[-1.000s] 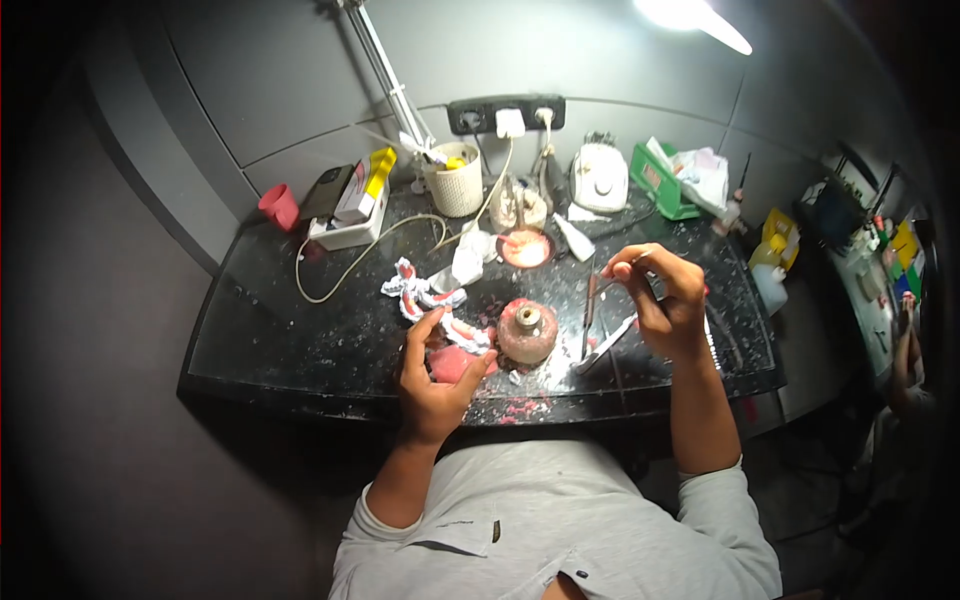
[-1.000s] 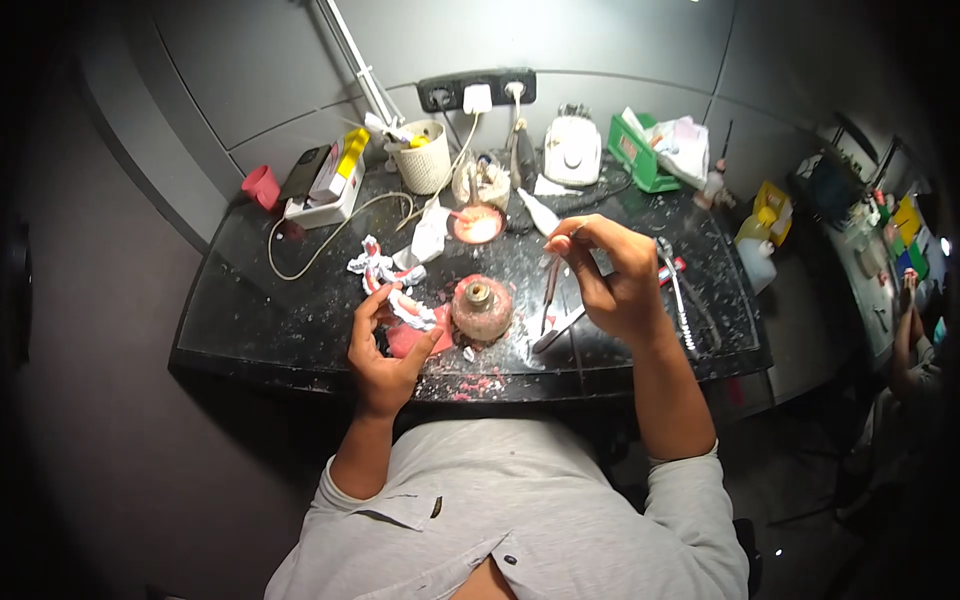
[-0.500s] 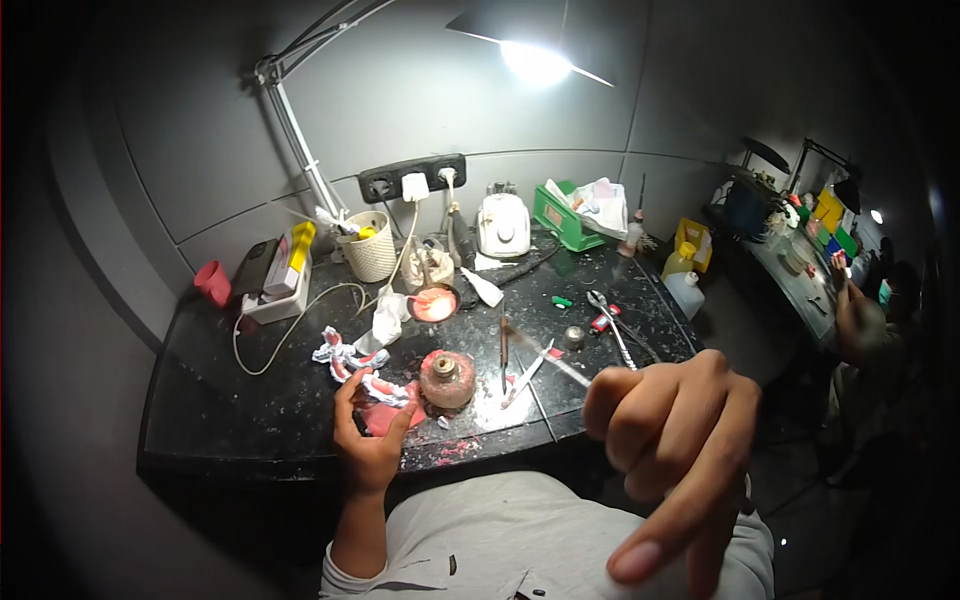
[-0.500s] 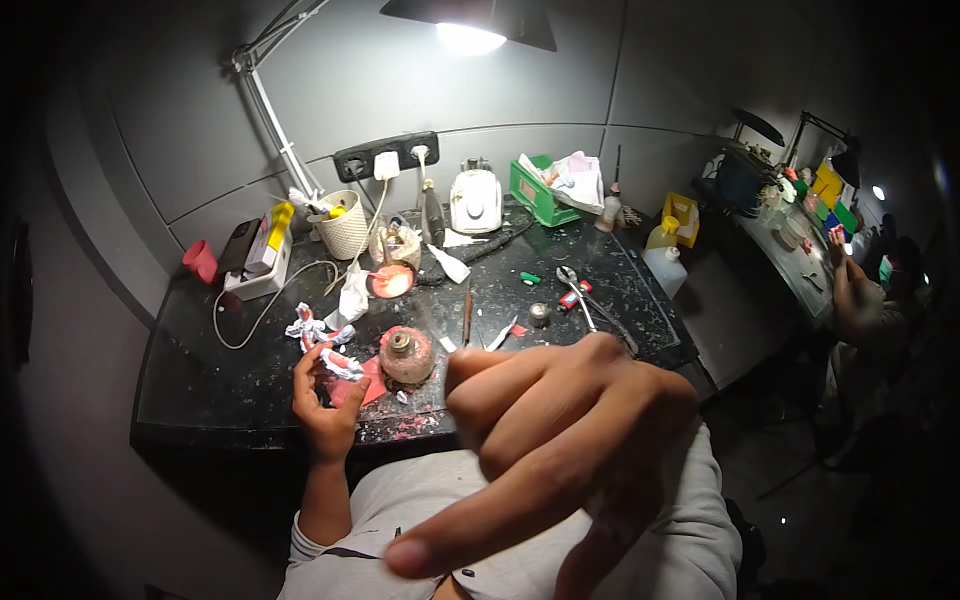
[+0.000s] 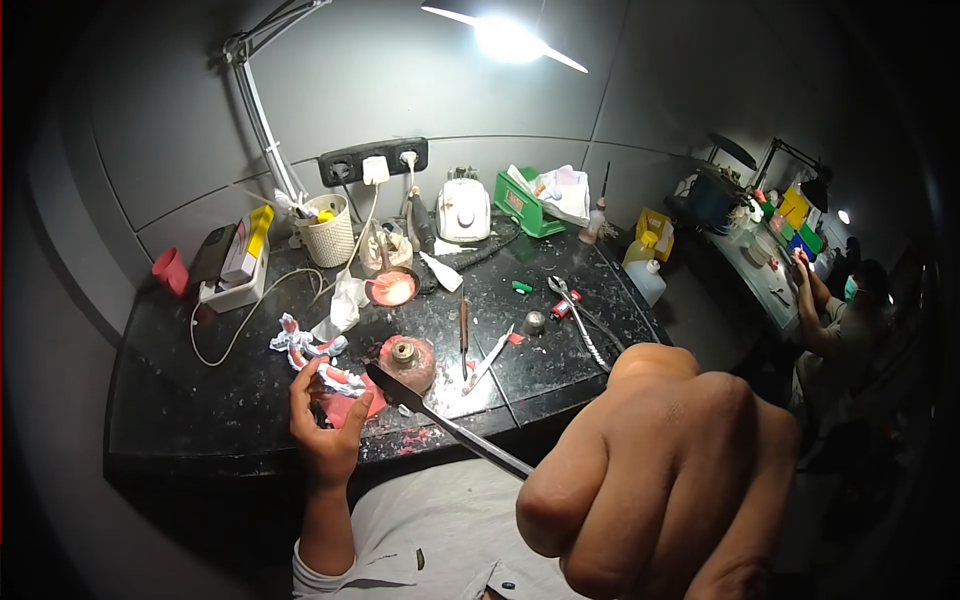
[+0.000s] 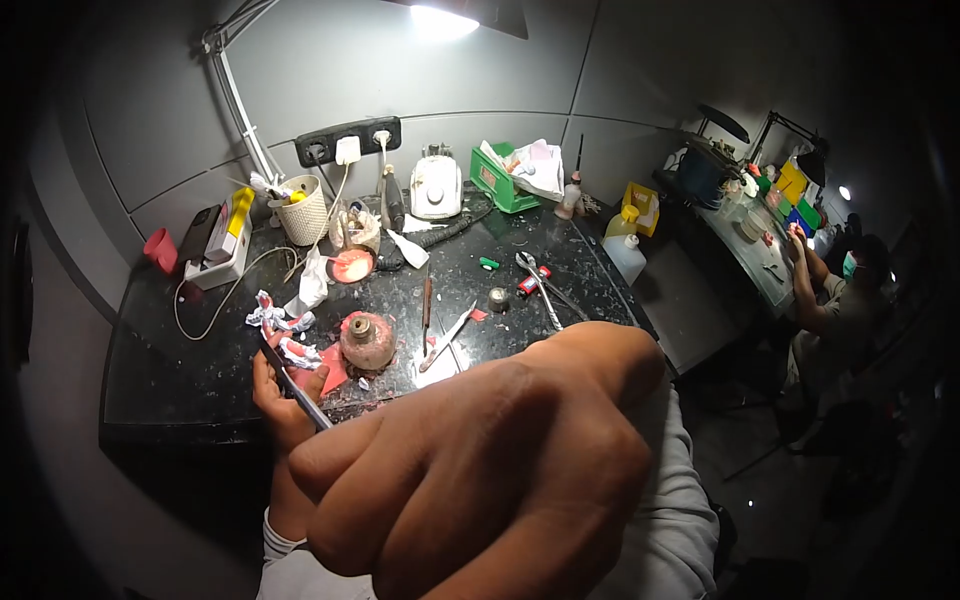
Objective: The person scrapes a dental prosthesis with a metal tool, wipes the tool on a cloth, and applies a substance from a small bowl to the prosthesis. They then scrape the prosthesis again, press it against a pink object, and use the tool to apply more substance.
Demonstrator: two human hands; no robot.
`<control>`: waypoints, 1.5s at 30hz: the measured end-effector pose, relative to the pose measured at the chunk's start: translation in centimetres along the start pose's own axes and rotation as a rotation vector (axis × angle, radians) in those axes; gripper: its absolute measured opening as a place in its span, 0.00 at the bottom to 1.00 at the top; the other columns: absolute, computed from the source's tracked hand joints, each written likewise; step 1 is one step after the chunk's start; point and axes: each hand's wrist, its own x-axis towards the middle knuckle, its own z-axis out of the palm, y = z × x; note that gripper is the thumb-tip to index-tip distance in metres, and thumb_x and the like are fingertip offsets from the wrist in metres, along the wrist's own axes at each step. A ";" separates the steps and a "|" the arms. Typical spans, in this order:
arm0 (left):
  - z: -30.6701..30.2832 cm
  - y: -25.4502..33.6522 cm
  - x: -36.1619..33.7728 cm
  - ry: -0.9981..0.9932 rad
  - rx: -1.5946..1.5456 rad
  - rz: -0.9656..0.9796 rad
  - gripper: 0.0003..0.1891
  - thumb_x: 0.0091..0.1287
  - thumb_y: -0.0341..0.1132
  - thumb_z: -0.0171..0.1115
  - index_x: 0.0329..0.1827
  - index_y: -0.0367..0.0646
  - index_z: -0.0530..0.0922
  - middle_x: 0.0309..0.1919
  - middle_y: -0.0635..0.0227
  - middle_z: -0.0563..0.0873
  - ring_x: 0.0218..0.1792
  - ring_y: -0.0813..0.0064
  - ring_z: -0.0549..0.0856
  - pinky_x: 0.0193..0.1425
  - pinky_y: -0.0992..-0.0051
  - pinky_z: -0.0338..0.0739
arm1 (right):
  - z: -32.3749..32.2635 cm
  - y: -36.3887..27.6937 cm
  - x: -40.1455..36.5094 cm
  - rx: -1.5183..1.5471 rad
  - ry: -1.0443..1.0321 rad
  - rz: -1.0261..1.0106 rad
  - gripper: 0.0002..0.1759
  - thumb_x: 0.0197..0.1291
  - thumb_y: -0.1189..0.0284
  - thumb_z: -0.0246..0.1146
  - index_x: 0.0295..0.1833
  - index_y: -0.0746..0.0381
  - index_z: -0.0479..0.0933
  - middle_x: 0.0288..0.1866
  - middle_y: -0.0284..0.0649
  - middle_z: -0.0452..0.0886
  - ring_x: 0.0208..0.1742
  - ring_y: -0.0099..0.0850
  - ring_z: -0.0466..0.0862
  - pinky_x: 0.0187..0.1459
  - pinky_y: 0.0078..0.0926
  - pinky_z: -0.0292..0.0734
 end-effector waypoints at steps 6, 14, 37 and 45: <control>0.1 -0.1 0.0 -0.001 0.030 0.020 0.34 0.55 0.30 0.80 0.65 0.37 0.74 0.49 0.63 0.83 0.47 0.74 0.81 0.55 0.72 0.76 | -1.2 0.8 -1.1 0.131 -0.123 -0.085 0.30 0.61 0.55 0.72 0.56 0.72 0.83 0.19 0.34 0.72 0.22 0.29 0.66 0.31 0.33 0.59; 0.2 0.1 0.1 0.017 0.040 0.057 0.34 0.53 0.29 0.81 0.64 0.37 0.75 0.46 0.63 0.83 0.47 0.72 0.82 0.55 0.71 0.76 | -1.3 1.0 -1.1 0.139 0.044 0.225 0.40 0.61 0.40 0.66 0.49 0.74 0.86 0.13 0.30 0.69 0.16 0.22 0.62 0.23 0.27 0.55; 0.2 -0.1 0.0 -0.067 -0.051 0.001 0.34 0.57 0.27 0.79 0.65 0.33 0.70 0.51 0.58 0.84 0.51 0.73 0.84 0.60 0.73 0.76 | -13.9 14.8 -12.4 -0.372 0.799 0.553 0.21 0.76 0.62 0.61 0.31 0.65 0.83 0.12 0.21 0.64 0.12 0.10 0.58 0.16 0.18 0.48; -0.4 -0.4 -0.2 -0.101 0.003 0.032 0.34 0.58 0.30 0.78 0.66 0.32 0.70 0.54 0.56 0.83 0.54 0.72 0.82 0.62 0.71 0.75 | -13.0 14.5 -12.6 -0.440 0.905 0.463 0.19 0.75 0.67 0.60 0.29 0.65 0.81 0.13 0.20 0.63 0.13 0.10 0.58 0.17 0.18 0.47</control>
